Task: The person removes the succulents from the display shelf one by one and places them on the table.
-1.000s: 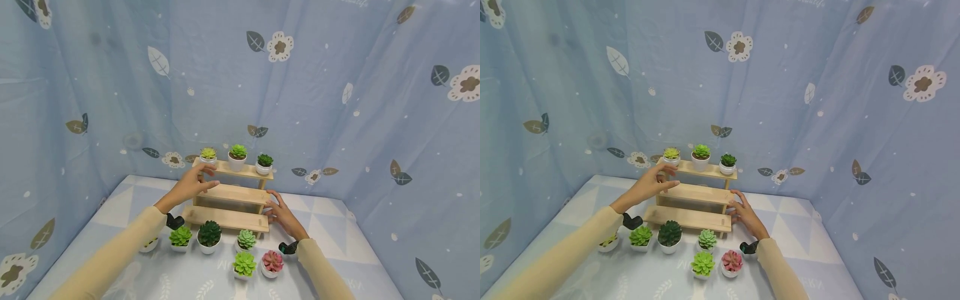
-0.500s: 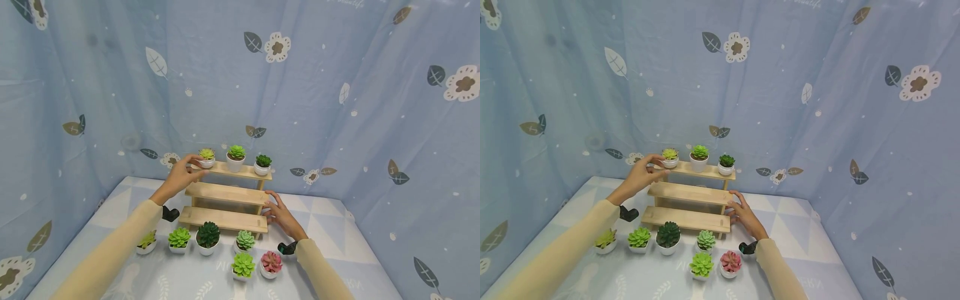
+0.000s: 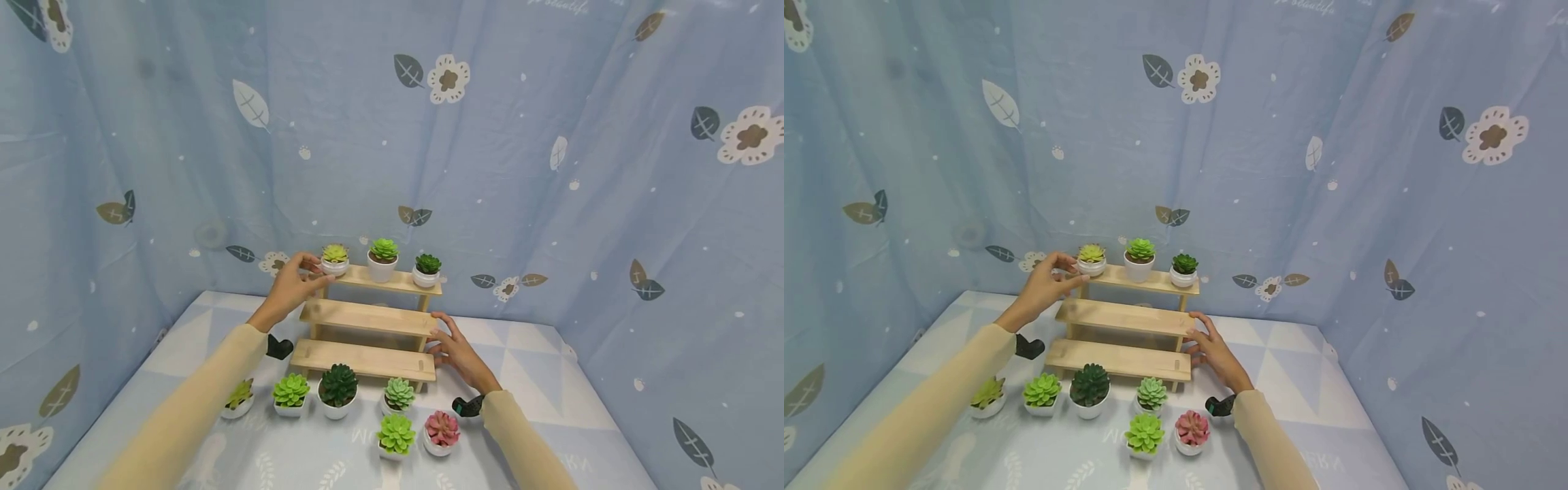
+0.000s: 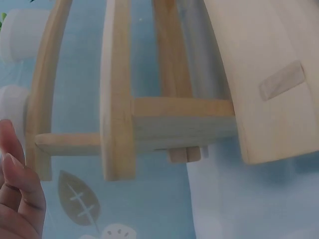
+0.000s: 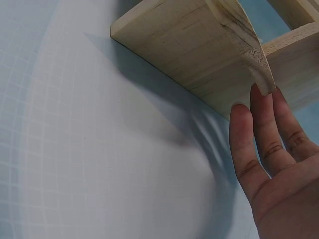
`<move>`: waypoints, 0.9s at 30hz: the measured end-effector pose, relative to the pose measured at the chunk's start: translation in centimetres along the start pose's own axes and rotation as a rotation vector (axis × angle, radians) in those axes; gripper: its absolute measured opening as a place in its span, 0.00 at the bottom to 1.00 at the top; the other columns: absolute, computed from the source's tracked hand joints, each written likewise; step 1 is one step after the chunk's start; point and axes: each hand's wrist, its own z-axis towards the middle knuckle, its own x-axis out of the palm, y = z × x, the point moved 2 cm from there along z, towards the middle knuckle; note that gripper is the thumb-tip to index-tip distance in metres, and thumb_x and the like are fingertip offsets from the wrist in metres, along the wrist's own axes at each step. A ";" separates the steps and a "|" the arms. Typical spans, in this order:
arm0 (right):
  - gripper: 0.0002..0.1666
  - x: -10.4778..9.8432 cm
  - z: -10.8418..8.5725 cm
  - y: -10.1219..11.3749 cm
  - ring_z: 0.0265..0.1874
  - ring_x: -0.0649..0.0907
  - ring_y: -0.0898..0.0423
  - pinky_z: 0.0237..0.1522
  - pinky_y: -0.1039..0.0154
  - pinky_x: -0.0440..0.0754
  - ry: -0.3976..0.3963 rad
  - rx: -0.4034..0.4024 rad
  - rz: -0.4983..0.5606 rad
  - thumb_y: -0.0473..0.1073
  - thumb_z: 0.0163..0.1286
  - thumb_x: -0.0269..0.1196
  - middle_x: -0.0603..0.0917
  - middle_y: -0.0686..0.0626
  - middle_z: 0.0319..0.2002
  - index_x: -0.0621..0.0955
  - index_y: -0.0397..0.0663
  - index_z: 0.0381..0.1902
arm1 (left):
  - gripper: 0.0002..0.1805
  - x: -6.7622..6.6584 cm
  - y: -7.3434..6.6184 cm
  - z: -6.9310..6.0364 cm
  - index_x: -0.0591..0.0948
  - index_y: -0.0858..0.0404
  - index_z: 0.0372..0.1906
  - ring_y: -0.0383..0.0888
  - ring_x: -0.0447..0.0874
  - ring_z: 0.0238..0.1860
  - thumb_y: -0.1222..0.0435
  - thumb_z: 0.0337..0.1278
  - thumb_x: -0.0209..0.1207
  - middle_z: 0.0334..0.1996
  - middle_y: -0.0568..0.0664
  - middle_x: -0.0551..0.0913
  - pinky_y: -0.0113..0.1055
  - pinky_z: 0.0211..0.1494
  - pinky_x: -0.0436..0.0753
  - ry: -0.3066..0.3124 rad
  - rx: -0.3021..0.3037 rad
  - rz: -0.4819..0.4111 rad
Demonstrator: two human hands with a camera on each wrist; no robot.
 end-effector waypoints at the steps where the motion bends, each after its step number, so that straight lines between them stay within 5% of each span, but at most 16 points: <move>1: 0.39 0.0 0.0 0.0 0.43 0.85 0.46 0.44 0.47 0.85 0.000 0.000 0.001 0.60 0.80 0.58 0.76 0.38 0.57 0.56 0.68 0.80 | 0.32 0.0 0.1 0.1 0.70 0.62 0.64 0.64 0.81 0.42 0.53 0.64 0.70 0.55 0.60 0.74 0.56 0.41 0.84 -0.004 -0.004 0.002; 16: 0.35 0.0 -0.2 -0.1 0.43 0.85 0.47 0.44 0.48 0.85 -0.005 -0.005 -0.014 0.59 0.81 0.56 0.75 0.38 0.57 0.57 0.71 0.80 | 0.43 0.4 1.3 1.4 0.68 0.61 0.72 0.55 0.77 0.47 0.45 0.59 0.71 0.56 0.59 0.74 0.49 0.43 0.84 -0.039 -0.076 0.061; 21: 0.38 0.1 -0.2 0.0 0.43 0.85 0.47 0.44 0.47 0.84 0.002 -0.008 -0.012 0.58 0.82 0.55 0.76 0.38 0.57 0.54 0.67 0.81 | 0.45 0.2 1.3 1.6 0.68 0.59 0.75 0.55 0.80 0.48 0.43 0.59 0.71 0.60 0.58 0.75 0.47 0.40 0.85 -0.013 -0.086 0.110; 27: 0.37 0.2 -0.3 0.1 0.44 0.85 0.45 0.45 0.46 0.84 0.009 -0.010 -0.001 0.58 0.82 0.55 0.76 0.38 0.57 0.55 0.67 0.81 | 0.47 -0.4 0.9 2.0 0.67 0.60 0.77 0.58 0.85 0.37 0.45 0.59 0.71 0.63 0.59 0.74 0.51 0.39 0.86 0.052 -0.105 0.093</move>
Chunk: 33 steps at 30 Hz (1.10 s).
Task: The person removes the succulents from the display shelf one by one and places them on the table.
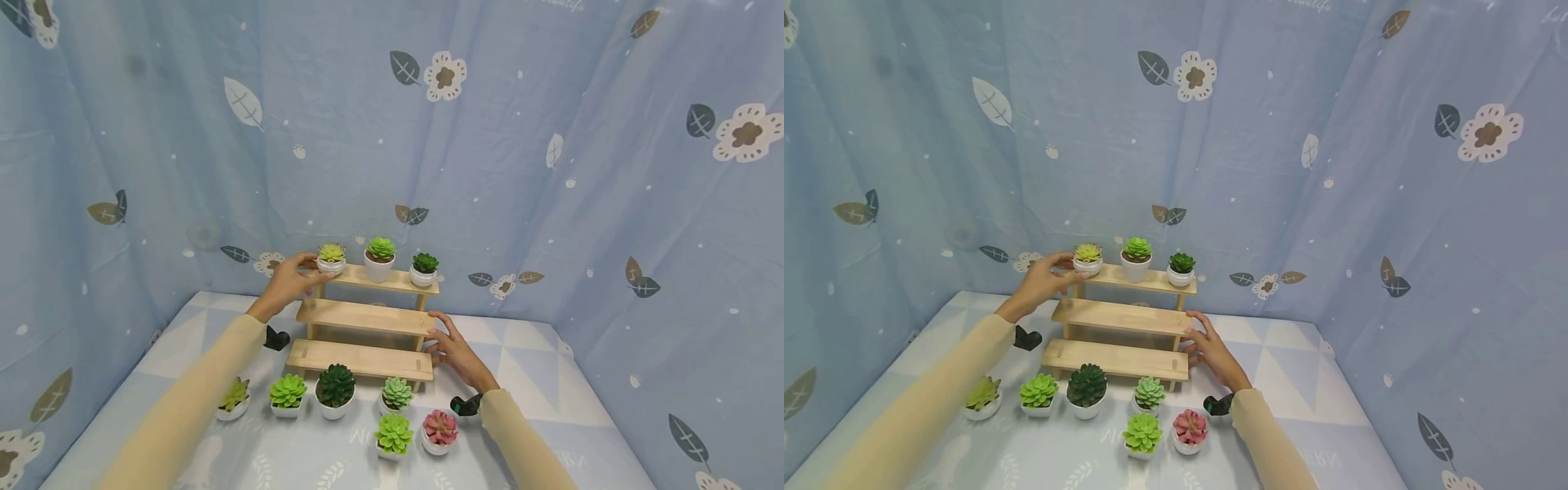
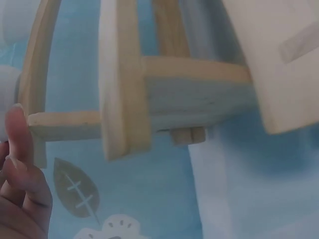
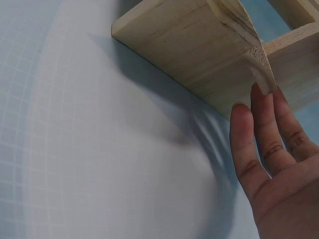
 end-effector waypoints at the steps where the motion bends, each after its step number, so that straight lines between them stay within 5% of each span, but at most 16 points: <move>1: 0.36 0.0 0.0 0.0 0.44 0.85 0.45 0.45 0.46 0.84 0.000 0.002 0.001 0.58 0.82 0.55 0.76 0.38 0.57 0.55 0.68 0.81 | 0.47 -0.1 -0.1 0.1 0.66 0.61 0.77 0.59 0.85 0.34 0.45 0.59 0.71 0.64 0.59 0.74 0.52 0.39 0.85 0.013 0.000 -0.004; 9: 0.37 0.0 0.2 -0.2 0.43 0.85 0.45 0.44 0.47 0.84 0.009 0.000 0.001 0.58 0.82 0.55 0.75 0.38 0.57 0.54 0.67 0.81 | 0.50 -0.6 -0.4 0.3 0.62 0.56 0.80 0.65 0.86 0.30 0.45 0.59 0.71 0.69 0.58 0.72 0.38 0.16 0.71 0.094 -0.063 -0.100; 26: 0.38 0.0 0.2 -0.3 0.43 0.84 0.44 0.44 0.47 0.85 0.015 -0.015 0.011 0.56 0.82 0.55 0.76 0.38 0.57 0.53 0.65 0.82 | 0.54 0.3 -0.2 1.0 0.56 0.56 0.82 0.60 0.85 0.28 0.45 0.59 0.71 0.66 0.58 0.70 0.35 0.17 0.68 0.085 -0.075 -0.197; 33: 0.35 -0.1 0.1 -0.2 0.43 0.85 0.44 0.44 0.47 0.85 -0.001 -0.004 0.009 0.57 0.81 0.56 0.77 0.38 0.57 0.56 0.70 0.80 | 0.55 0.7 -0.4 1.0 0.55 0.55 0.83 0.59 0.86 0.29 0.43 0.59 0.71 0.74 0.59 0.64 0.41 0.22 0.73 0.083 -0.101 -0.192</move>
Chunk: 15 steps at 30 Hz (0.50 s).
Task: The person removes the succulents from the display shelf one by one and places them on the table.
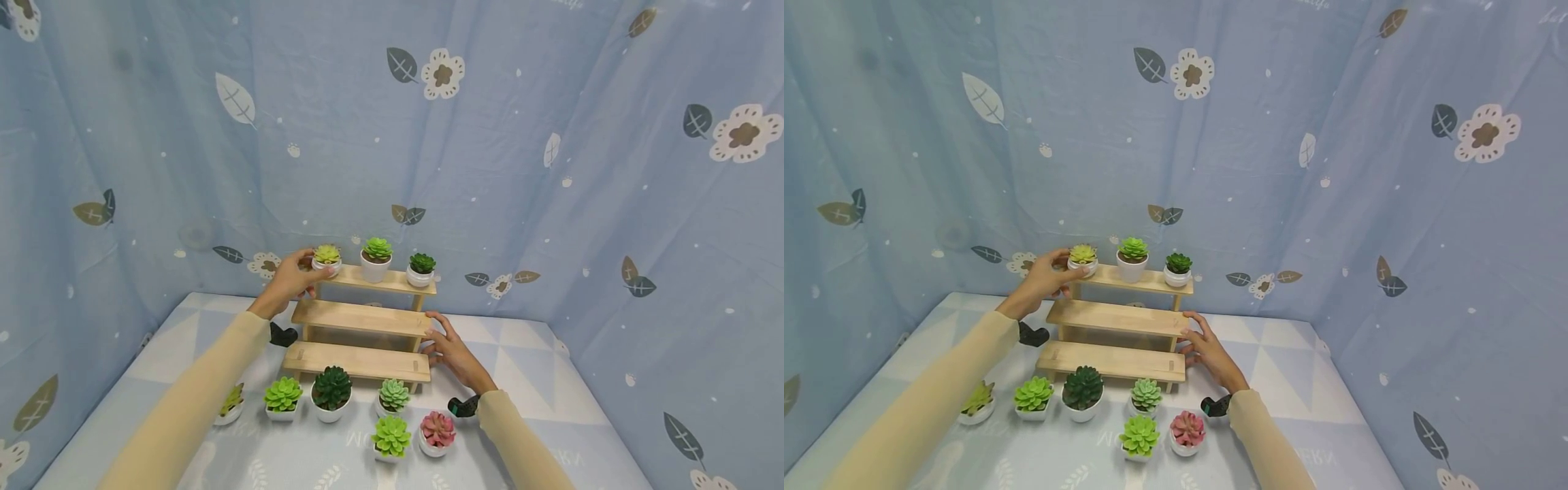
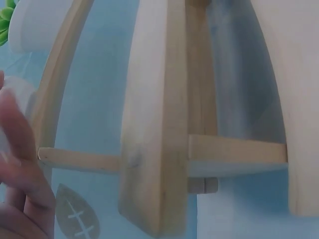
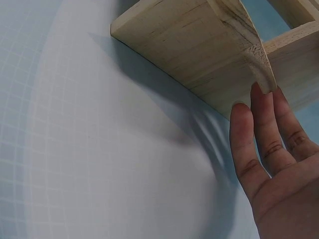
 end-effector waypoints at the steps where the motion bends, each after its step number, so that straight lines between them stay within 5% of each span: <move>1: 0.35 0.0 0.0 0.0 0.43 0.85 0.45 0.44 0.47 0.85 -0.004 0.001 0.002 0.57 0.81 0.56 0.77 0.38 0.56 0.57 0.71 0.79 | 0.55 0.1 -0.1 -0.1 0.54 0.55 0.83 0.59 0.86 0.30 0.43 0.59 0.71 0.75 0.60 0.62 0.41 0.23 0.74 0.001 -0.001 -0.005; 15: 0.36 0.1 -0.1 0.3 0.43 0.84 0.47 0.45 0.47 0.83 0.008 -0.001 -0.004 0.57 0.82 0.55 0.77 0.39 0.56 0.56 0.67 0.80 | 0.53 0.2 0.3 0.0 0.57 0.53 0.82 0.51 0.87 0.28 0.42 0.58 0.70 0.69 0.60 0.68 0.41 0.25 0.77 -0.023 0.027 0.001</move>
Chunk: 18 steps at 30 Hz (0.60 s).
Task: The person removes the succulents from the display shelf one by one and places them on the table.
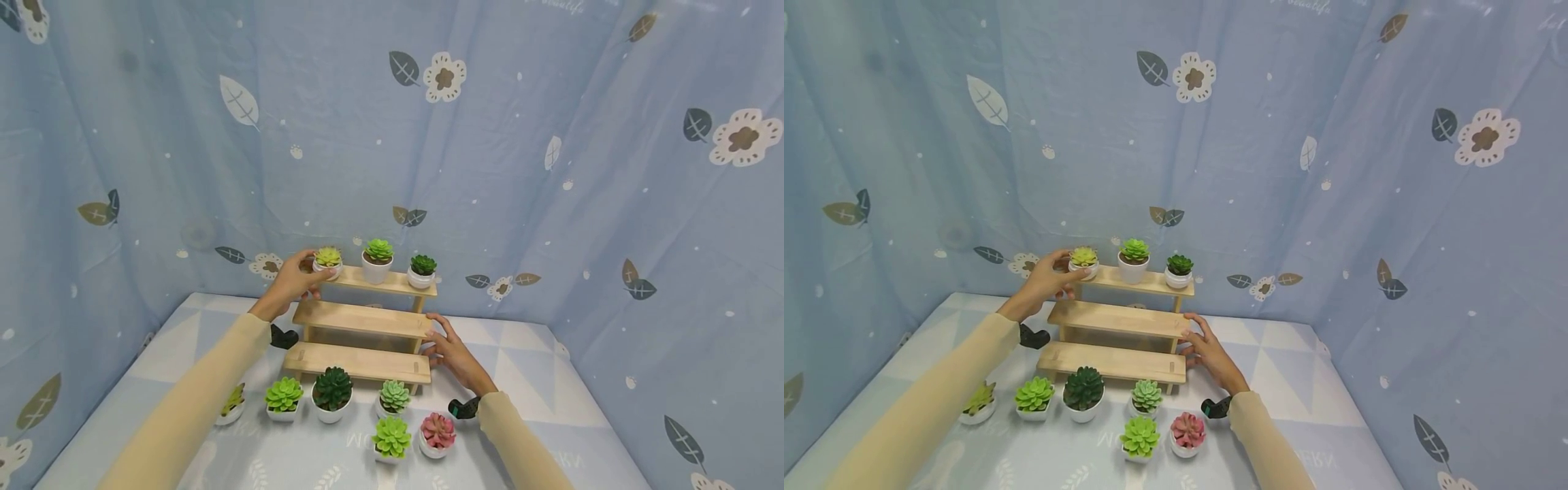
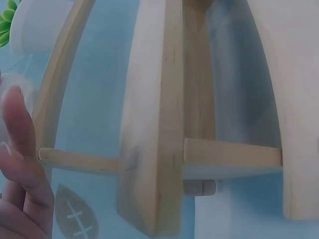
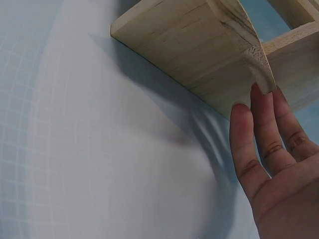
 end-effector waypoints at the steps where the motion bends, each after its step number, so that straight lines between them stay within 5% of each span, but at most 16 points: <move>1: 0.36 0.0 0.0 0.0 0.42 0.84 0.47 0.44 0.47 0.83 -0.001 0.000 -0.001 0.57 0.82 0.55 0.77 0.39 0.56 0.56 0.67 0.80 | 0.53 -0.1 0.0 0.0 0.58 0.53 0.81 0.52 0.87 0.28 0.41 0.57 0.71 0.70 0.60 0.68 0.41 0.25 0.77 -0.005 0.000 0.003; 18: 0.34 0.0 0.0 -0.3 0.42 0.85 0.48 0.43 0.47 0.84 -0.016 -0.012 -0.011 0.58 0.82 0.56 0.77 0.38 0.56 0.58 0.70 0.79 | 0.50 -0.5 -0.9 -1.5 0.63 0.49 0.79 0.65 0.84 0.32 0.40 0.54 0.72 0.73 0.61 0.62 0.49 0.31 0.80 -0.049 0.019 0.020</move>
